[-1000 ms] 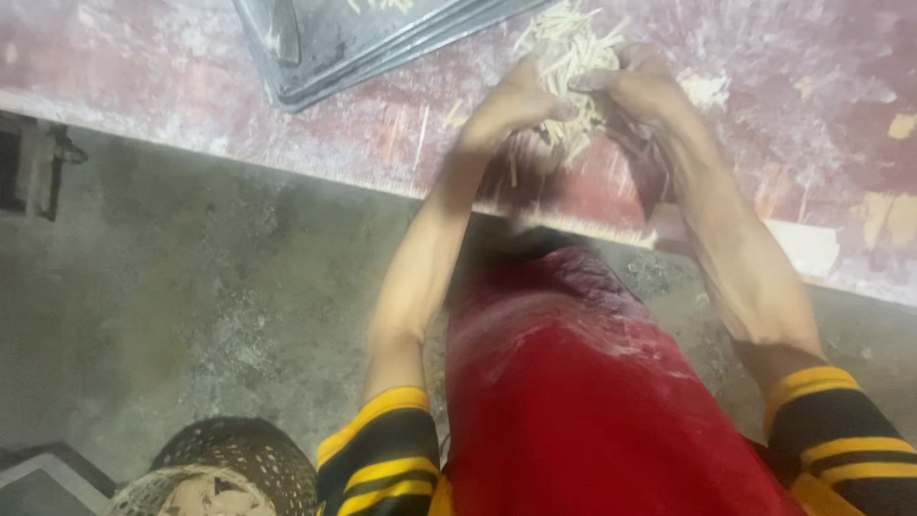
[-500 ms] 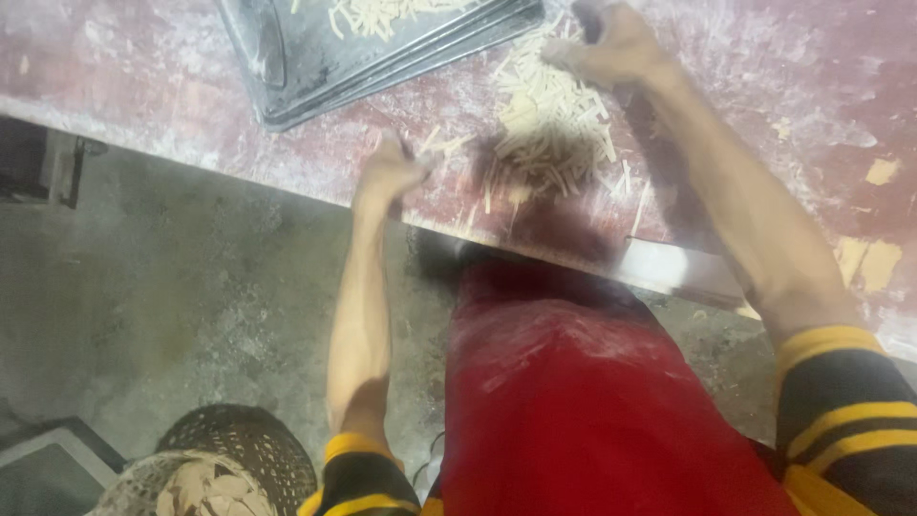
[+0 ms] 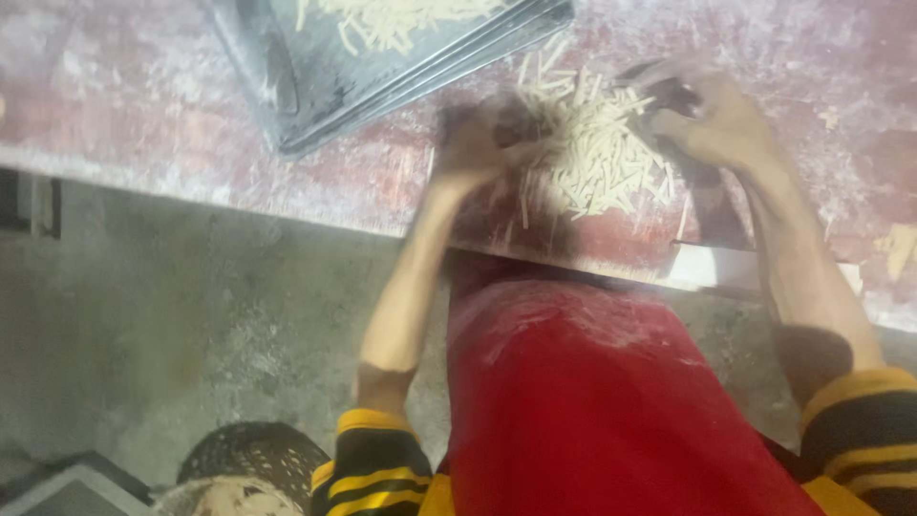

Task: The person uses a long metal scraper to shave thin strips from a block of dough and kemudian collects the strips on a metal tray.

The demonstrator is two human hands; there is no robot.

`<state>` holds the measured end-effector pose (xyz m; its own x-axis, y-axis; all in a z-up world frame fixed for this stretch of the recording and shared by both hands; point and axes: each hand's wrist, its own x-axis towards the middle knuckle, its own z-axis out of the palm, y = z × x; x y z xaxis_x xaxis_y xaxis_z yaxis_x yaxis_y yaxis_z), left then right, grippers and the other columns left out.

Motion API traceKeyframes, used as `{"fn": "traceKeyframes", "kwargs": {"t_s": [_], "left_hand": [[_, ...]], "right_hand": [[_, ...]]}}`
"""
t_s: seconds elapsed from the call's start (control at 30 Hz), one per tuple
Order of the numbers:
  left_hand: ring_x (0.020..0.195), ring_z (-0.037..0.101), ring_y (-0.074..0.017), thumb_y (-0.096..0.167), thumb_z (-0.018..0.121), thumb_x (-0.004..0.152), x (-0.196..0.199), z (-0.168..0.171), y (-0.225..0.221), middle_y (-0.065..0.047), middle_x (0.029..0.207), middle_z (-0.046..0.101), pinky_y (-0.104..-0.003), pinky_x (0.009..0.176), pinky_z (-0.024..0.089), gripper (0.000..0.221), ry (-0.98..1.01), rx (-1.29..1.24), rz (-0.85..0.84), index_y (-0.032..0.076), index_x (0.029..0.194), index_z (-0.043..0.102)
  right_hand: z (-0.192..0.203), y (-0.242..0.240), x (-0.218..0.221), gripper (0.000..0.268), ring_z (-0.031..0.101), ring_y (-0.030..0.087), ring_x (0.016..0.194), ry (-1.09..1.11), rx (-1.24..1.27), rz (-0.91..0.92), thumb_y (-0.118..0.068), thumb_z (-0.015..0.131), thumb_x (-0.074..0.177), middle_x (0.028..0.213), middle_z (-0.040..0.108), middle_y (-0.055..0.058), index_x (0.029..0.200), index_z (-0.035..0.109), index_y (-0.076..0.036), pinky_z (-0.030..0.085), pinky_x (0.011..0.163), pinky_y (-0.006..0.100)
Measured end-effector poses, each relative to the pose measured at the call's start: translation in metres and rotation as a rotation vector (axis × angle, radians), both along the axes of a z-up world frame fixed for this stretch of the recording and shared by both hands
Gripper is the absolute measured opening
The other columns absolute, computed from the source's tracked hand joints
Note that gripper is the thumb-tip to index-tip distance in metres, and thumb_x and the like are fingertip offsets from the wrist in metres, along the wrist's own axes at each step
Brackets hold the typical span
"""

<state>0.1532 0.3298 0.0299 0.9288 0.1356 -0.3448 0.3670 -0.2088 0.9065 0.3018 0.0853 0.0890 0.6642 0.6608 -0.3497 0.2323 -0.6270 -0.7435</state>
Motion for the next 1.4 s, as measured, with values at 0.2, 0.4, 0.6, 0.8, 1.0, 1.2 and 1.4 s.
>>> {"fn": "traceKeyframes", "kwargs": {"t_s": [0.2, 0.4, 0.6, 0.8, 1.0, 1.2, 1.4], "left_hand": [[0.103, 0.062, -0.0307, 0.029, 0.092, 0.086, 0.036, -0.054, -0.017, -0.03, 0.124, 0.061, -0.041, 0.084, 0.057, 0.064, 0.043, 0.178, -0.23, -0.01, 0.124, 0.058], [0.106, 0.067, -0.0328, 0.013, 0.082, 0.08, 0.1, -0.011, -0.051, -0.03, 0.13, 0.061, -0.043, 0.085, 0.061, 0.071, -0.039, -0.142, -0.265, 0.0, 0.138, 0.043], [0.112, 0.064, -0.0242, 0.001, 0.074, 0.079, 0.107, 0.055, -0.043, -0.02, 0.144, 0.046, -0.037, 0.091, 0.062, 0.087, -0.135, -0.313, -0.294, -0.002, 0.15, 0.023], [0.104, 0.066, -0.0189, 0.016, 0.068, 0.092, 0.109, 0.031, -0.035, -0.02, 0.118, 0.066, -0.036, 0.093, 0.063, 0.037, -0.209, -0.044, -0.473, -0.003, 0.123, 0.061], [0.079, 0.069, -0.014, 0.018, 0.055, 0.102, 0.079, 0.021, -0.012, -0.007, 0.091, 0.074, -0.03, 0.076, 0.063, 0.023, 0.177, 0.505, -0.371, 0.009, 0.11, 0.074], [0.074, 0.07, -0.0076, 0.018, 0.065, 0.097, 0.039, -0.004, 0.012, -0.001, 0.081, 0.069, -0.024, 0.073, 0.061, 0.028, 0.198, 0.104, -0.023, 0.005, 0.122, 0.068], [0.061, 0.056, -0.0128, 0.039, 0.061, 0.104, 0.045, -0.044, -0.017, -0.007, 0.067, 0.057, -0.034, 0.067, 0.057, 0.039, 0.337, 0.228, -0.211, 0.006, 0.114, 0.077]], "right_hand": [[-0.004, 0.014, -0.041, 0.07, 0.066, 0.024, 0.105, 0.245, -0.193, -0.396, -0.047, 0.072, 0.095, 0.127, 0.058, 0.01, 0.151, 0.044, -0.017, 0.054, 0.094, 0.048], [-0.007, 0.033, -0.01, 0.037, 0.066, 0.01, 0.073, 0.374, 0.216, -0.494, -0.02, 0.077, 0.088, 0.097, 0.076, 0.006, 0.124, 0.071, -0.011, 0.054, 0.058, 0.027], [0.015, -0.002, 0.027, 0.029, 0.062, 0.014, 0.073, 0.161, 0.212, -0.303, -0.014, 0.083, 0.091, 0.091, 0.069, 0.008, 0.113, 0.07, -0.002, 0.049, 0.058, 0.027], [0.011, -0.03, 0.049, 0.024, 0.07, 0.018, 0.083, 0.031, -0.037, -0.113, -0.018, 0.077, 0.093, 0.095, 0.075, 0.009, 0.115, 0.074, -0.009, 0.054, 0.073, 0.035], [0.011, -0.041, 0.053, 0.04, 0.07, 0.019, 0.096, -0.02, 0.073, 0.056, -0.006, 0.071, 0.085, 0.112, 0.073, 0.012, 0.125, 0.07, -0.009, 0.057, 0.083, 0.042], [0.011, -0.043, 0.055, 0.033, 0.071, 0.022, 0.103, -0.01, 0.033, 0.127, -0.017, 0.071, 0.098, 0.118, 0.075, 0.012, 0.131, 0.073, -0.016, 0.056, 0.097, 0.041], [-0.008, -0.037, 0.048, 0.047, 0.066, 0.028, 0.112, 0.155, -0.234, -0.188, -0.027, 0.074, 0.092, 0.122, 0.07, 0.014, 0.137, 0.066, -0.017, 0.051, 0.099, 0.044]]}}
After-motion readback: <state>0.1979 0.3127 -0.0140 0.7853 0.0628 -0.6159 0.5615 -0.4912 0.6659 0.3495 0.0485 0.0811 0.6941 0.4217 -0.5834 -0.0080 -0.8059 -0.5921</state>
